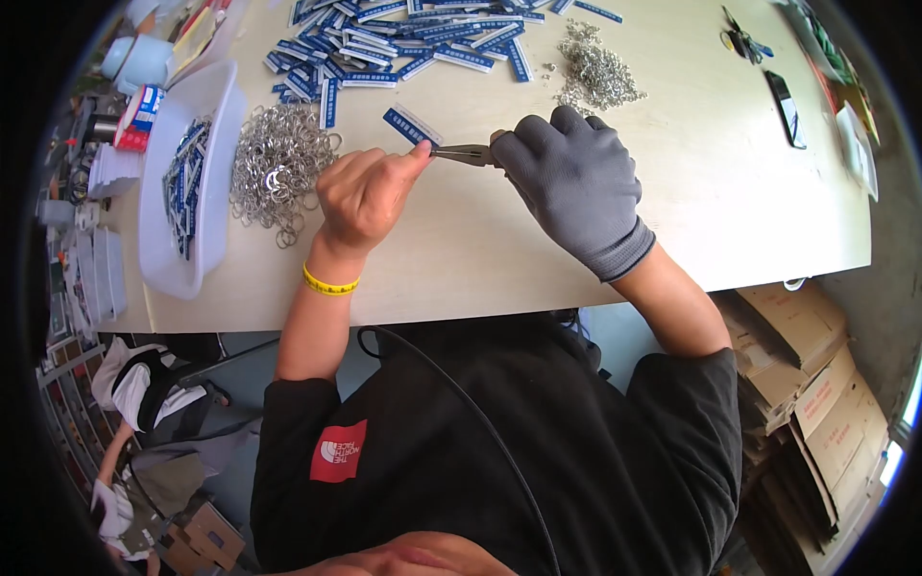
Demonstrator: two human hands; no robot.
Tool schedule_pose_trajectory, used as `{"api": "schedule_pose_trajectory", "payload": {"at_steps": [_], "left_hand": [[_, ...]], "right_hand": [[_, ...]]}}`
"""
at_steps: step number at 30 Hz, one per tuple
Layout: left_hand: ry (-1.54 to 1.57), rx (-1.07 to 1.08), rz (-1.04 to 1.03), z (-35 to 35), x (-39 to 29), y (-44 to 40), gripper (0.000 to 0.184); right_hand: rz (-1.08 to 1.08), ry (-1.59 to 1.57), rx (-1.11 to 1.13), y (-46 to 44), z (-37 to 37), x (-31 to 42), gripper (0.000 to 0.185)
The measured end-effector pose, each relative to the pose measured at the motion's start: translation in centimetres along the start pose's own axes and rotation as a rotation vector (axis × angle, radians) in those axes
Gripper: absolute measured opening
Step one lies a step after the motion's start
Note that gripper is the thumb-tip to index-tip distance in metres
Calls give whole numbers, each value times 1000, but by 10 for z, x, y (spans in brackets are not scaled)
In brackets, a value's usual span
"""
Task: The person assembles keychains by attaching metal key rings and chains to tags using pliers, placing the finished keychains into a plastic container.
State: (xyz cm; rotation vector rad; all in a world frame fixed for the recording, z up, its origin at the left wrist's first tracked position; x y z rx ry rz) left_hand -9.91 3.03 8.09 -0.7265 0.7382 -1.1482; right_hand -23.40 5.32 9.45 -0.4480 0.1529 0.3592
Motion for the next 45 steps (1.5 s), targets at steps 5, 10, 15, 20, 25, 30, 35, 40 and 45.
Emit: {"api": "schedule_pose_trajectory", "payload": {"at_steps": [5,10,15,20,25,30,35,40,45], "left_hand": [[10,8,-37,-2,-3,2,21],[68,-8,-13,-1,5,-1,23],[67,-5,-30,0,2,-2,23],[55,5,-63,0,0,0,22],[20,46,-116,-2,-4,5,21],[35,85,-120,-6,-8,8,21],[-72,66,-41,15,9,3,19],[-373,-114,138,135,46,-23,10],[-649,77,531,229,150,5,26]], "right_hand": [[84,4,-16,1,-1,-1,15],[54,-197,-23,-2,-9,-4,17],[62,-179,-22,0,-6,-4,19],[65,-58,-47,4,-3,0,17],[88,52,-24,7,-1,4,15],[77,19,22,11,-9,6,12],[-37,-250,-66,2,-22,2,17],[-238,-594,-70,18,-39,-22,22],[-269,-697,-54,23,-50,-30,21]]}}
Point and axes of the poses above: each hand's wrist, its own y-axis away from the middle knuckle, its own z-axis out of the back of the hand, x = y × z, the point moved 10 cm from there along -y, towards the middle knuckle, and after that the axes turned 10 degrees about y, right-handed, at the moved point
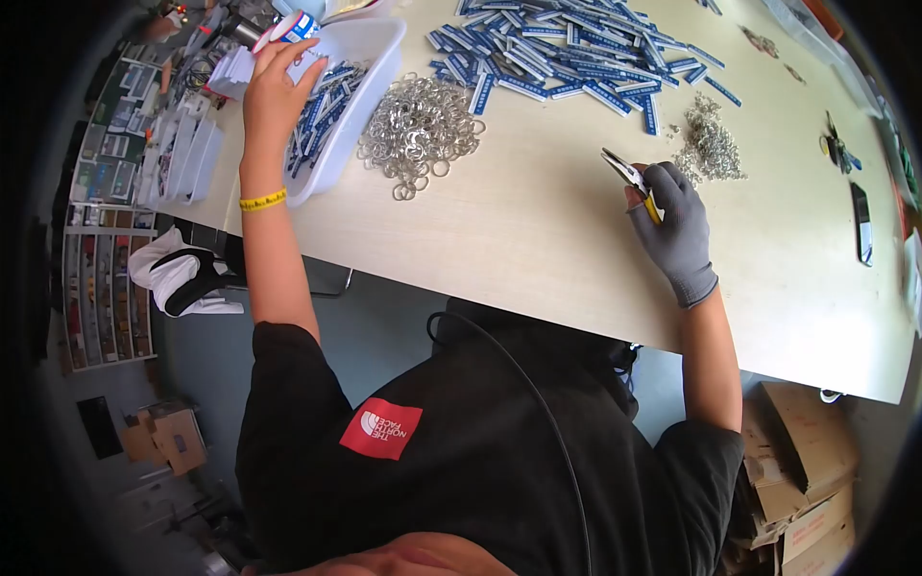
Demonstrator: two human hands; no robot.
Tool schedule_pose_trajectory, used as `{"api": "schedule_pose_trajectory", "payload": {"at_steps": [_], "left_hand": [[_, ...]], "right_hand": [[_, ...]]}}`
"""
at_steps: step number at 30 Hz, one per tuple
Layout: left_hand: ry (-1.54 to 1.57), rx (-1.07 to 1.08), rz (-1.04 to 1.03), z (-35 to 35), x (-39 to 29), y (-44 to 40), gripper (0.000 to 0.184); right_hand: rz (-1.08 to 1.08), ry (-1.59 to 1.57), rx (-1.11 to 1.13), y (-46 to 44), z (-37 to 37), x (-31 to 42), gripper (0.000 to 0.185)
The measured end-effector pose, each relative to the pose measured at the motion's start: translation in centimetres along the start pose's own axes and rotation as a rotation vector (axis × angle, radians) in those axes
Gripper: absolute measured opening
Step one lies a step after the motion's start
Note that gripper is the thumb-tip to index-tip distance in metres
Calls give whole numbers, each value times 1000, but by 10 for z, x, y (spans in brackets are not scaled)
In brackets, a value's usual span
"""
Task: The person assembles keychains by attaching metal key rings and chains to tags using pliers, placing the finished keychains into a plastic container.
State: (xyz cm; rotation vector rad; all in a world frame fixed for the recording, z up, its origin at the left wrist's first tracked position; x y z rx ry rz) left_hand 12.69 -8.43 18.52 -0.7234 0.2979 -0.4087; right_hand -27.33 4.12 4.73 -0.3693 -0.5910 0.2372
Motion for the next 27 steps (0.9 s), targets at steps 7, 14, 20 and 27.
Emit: {"api": "schedule_pose_trajectory", "payload": {"at_steps": [7,14,20,27], "left_hand": [[280,353,72,-59,-39,55,24],[121,453,-57,-110,-55,83,12],[1053,528,404,-127,-51,68,8],[1550,768,449,-149,-203,78,12]], "right_hand": [[-10,-42,60,3,-7,1,20],[27,-45,117,4,-18,3,22],[-57,-180,187,2,-22,-4,22],[-263,-858,145,6,-44,5,38]]}}
Point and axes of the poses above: each hand's wrist, its own y-axis away from the middle knuckle, its own z-axis out of the back of the hand, x = y × z, the point moved 10 cm from there along -y, towards the middle knuckle, and after that the axes turned 10 degrees about y, right-handed, at the moved point
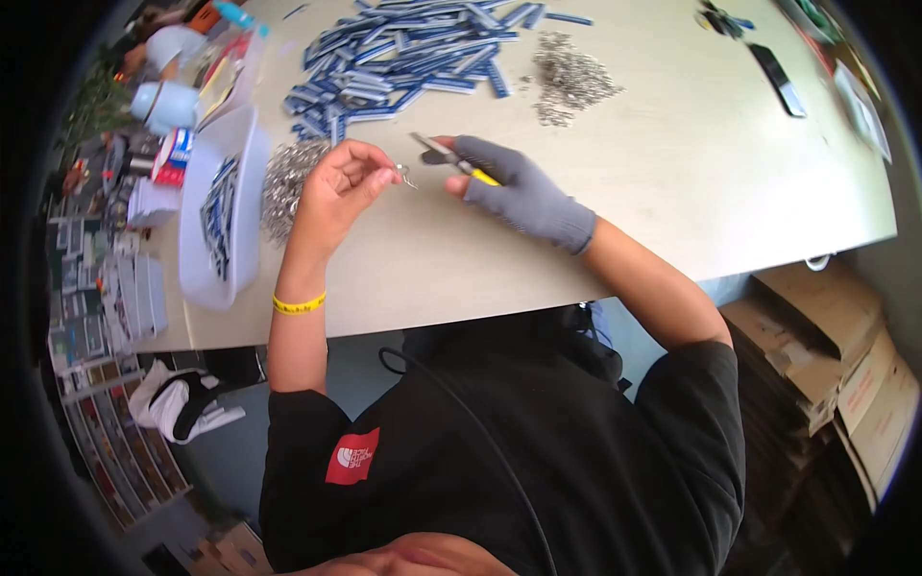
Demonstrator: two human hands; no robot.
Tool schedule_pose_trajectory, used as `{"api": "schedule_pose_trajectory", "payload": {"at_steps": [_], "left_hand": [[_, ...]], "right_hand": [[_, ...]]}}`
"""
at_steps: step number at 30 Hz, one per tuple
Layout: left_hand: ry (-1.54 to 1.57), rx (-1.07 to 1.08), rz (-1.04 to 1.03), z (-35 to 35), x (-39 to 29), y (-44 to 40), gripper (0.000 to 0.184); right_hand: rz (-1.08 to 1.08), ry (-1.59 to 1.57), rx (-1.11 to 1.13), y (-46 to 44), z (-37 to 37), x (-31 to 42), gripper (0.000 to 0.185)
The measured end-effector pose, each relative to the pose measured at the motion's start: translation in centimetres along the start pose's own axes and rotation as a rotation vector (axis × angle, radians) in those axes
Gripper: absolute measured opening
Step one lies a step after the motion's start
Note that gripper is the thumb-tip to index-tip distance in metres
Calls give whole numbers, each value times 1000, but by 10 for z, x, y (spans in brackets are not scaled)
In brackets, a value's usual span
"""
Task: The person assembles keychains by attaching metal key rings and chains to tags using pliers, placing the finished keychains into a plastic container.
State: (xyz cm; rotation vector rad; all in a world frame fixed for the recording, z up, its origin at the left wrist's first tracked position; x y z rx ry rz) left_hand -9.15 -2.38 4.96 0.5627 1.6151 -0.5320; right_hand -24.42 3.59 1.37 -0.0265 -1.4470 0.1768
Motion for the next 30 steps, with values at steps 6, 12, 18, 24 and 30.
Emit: {"api": "schedule_pose_trajectory", "payload": {"at_steps": [6,12,18,24,30], "left_hand": [[107,13,27,-40,17,-15,15],[54,43,47,-44,35,-14,20],[-257,30,12,-47,60,-14,9],[-330,-36,-15,-29,65,-15,6],[-43,-52,-32,-18,58,-19,7]], "right_hand": [[-196,-202,168,7,-8,-23,25],[-8,365,22,6,18,-14,16],[182,804,-65,10,23,12,15],[89,1029,-257,0,105,9,13],[-76,1254,-248,4,137,-12,12]]}}
Point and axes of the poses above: each hand's wrist, its own y-axis away from the middle knuckle, its own z-axis out of the back of the hand, x = y × z, the point moved 10 cm from there along -y, towards the middle knuckle, and after that the axes turned 10 degrees about y, right-handed, at the moved point
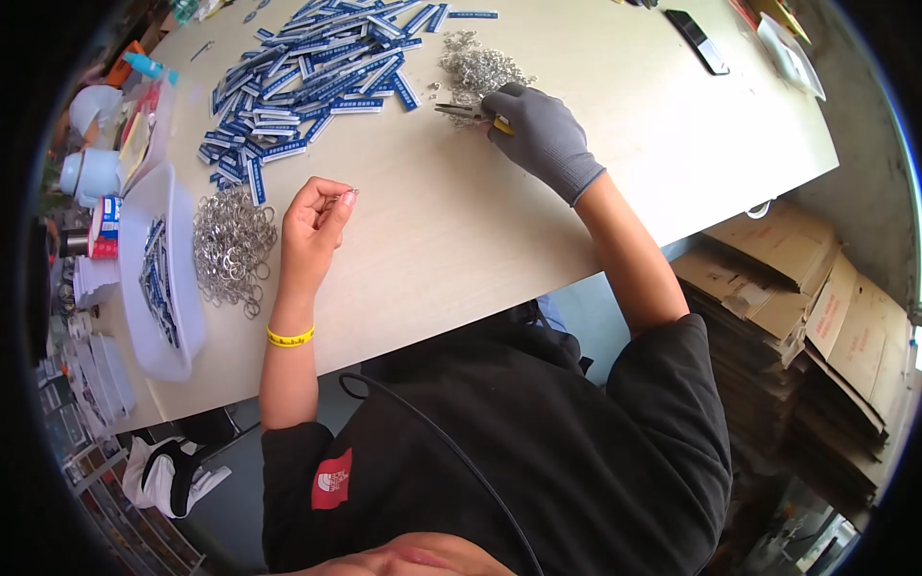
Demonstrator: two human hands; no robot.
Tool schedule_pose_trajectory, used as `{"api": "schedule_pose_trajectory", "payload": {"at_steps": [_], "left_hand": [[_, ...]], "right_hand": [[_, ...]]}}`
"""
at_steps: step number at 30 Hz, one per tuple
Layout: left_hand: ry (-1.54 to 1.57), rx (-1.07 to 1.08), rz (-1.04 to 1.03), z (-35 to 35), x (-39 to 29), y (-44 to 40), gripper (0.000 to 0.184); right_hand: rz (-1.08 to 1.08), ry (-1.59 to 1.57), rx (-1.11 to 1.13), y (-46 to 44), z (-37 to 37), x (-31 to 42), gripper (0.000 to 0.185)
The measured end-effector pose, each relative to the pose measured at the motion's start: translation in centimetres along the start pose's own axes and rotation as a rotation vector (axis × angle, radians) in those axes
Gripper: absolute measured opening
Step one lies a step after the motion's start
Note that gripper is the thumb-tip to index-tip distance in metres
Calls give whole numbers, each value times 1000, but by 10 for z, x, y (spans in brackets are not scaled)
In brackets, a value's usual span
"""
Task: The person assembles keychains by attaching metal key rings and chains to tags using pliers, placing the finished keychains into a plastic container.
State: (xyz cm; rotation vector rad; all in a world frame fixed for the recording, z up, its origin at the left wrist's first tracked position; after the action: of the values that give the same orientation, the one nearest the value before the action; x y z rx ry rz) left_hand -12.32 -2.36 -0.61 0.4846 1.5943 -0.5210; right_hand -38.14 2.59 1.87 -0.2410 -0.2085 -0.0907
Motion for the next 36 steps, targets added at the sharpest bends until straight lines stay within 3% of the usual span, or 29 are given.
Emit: {"api": "schedule_pose_trajectory", "payload": {"at_steps": [7,10,11,15,18,29,36], "left_hand": [[132,2,54,-2,-3,3,11],[147,7,12,-2,-7,3,11],[148,15,-7,-4,-10,3,12],[100,4,-50,-7,-16,6,12],[101,-17,-80,-4,-17,6,11],[-183,-38,-232,-7,-37,15,7],[-123,-10,-299,-11,-33,16,9]], "right_hand": [[38,11,-95,-4,6,10,14],[-104,-223,-25,-2,10,14,14],[-58,-467,-10,-2,6,22,13],[30,-907,262,1,-3,93,15],[63,-920,346,2,-13,121,19],[26,-943,274,4,-23,122,29],[54,-921,312,5,-25,120,28]]}}
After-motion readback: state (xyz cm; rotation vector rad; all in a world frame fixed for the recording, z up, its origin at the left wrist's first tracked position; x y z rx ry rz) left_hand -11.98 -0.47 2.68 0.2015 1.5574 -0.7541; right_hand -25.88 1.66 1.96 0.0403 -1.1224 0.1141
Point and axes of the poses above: each hand's wrist, its own y-axis away from the middle knuckle, its own z-axis out of the back of the hand, x = y × z, the point moved 10 cm from there along -y, towards the middle knuckle, and after that the axes turned 10 degrees about y, right-handed, at the moved point
